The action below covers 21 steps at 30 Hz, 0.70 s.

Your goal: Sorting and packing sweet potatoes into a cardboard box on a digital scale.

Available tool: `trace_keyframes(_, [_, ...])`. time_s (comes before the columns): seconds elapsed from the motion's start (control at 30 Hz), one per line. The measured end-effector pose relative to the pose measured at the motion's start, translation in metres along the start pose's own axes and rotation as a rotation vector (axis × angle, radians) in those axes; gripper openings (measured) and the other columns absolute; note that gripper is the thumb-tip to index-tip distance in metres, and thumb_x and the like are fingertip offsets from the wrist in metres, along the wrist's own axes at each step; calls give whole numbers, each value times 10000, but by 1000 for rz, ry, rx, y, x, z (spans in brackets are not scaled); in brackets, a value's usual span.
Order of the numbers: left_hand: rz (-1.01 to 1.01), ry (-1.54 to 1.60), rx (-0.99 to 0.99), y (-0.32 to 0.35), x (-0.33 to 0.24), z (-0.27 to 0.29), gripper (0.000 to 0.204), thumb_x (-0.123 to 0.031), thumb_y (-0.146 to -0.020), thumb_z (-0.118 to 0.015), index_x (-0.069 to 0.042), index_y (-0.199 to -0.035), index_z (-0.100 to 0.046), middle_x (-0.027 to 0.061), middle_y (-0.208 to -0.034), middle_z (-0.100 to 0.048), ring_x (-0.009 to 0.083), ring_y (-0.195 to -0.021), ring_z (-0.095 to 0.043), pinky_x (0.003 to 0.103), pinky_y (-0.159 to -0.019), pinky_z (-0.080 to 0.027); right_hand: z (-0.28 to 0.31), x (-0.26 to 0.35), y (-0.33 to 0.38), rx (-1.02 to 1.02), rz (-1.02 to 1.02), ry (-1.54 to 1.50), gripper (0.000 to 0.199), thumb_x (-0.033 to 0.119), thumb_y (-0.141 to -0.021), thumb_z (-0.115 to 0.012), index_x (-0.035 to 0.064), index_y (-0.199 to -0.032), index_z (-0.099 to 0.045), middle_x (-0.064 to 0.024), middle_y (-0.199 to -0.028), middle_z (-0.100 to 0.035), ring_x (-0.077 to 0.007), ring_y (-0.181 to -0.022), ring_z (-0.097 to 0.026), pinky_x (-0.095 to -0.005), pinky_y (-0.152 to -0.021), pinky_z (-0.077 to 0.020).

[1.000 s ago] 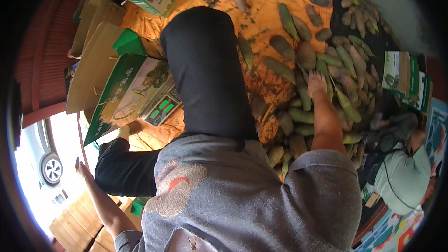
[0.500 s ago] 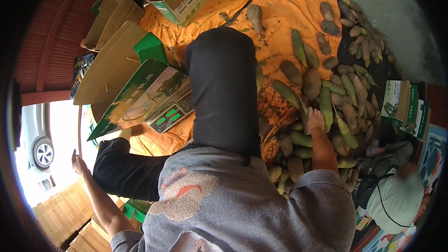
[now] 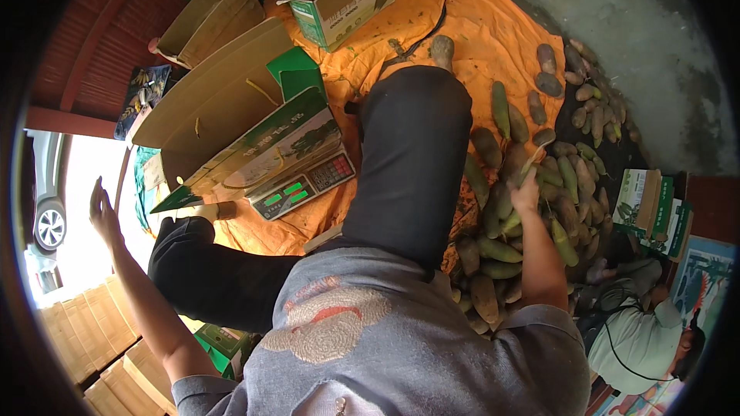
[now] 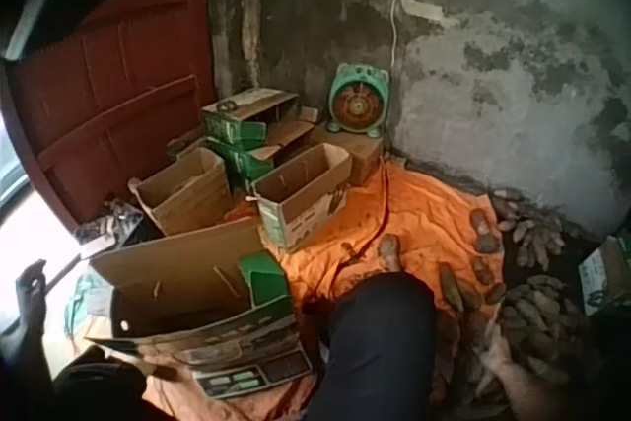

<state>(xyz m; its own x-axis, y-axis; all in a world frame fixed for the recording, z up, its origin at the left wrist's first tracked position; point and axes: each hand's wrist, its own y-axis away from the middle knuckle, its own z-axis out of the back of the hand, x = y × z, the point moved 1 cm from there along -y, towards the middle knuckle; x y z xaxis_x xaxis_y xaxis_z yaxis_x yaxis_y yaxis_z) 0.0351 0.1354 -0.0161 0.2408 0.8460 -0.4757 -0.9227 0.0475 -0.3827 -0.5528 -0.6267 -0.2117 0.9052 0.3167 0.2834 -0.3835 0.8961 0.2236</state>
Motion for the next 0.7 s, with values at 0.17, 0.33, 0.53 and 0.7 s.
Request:
trace_keyframes(0.17, [-67, 372, 159, -32, -51, -36, 327, -136, -1020, -538, -48, -1321, -630, 139, -1318, -639, 249, -1243, -586, 345, -1051, -453, 109, 159, -34, -289, 363, -117, 747, 163, -883, -736, -7, -1476, -314, -246, -1274, -605, -355, -1164, -616, -404, -978, -479])
trace_keyframes(0.33, [-239, 244, 201, -38, -124, -69, 304, -210, -979, -633, -53, -1235, -681, 151, -1197, -697, 220, -1127, -649, 333, -964, -484, 211, 355, -12, -299, 870, -622, 590, 88, -918, -696, -24, -1413, -395, -143, -1272, -617, -244, -1149, -595, -391, -979, -503])
trace_keyframes(0.53, [-417, 179, 264, -29, -139, -93, 288, -111, -901, -626, -92, -1181, -690, 162, -1106, -700, 360, -1033, -659, 416, -887, -526, 192, 571, 107, 158, 1408, -630, 436, 27, -948, -617, -6, -1364, -490, -124, -1233, -627, -213, -1172, -601, -359, -1029, -487])
trace_keyframes(0.7, [-289, 76, 280, -27, -128, -91, 228, -124, -924, -618, -65, -1120, -718, 151, -1037, -725, 313, -967, -701, 364, -854, -534, 61, 673, 125, 582, 1792, 37, 585, 44, -817, -702, -17, -1337, -442, -199, -1215, -618, -313, -1152, -616, -403, -992, -488])
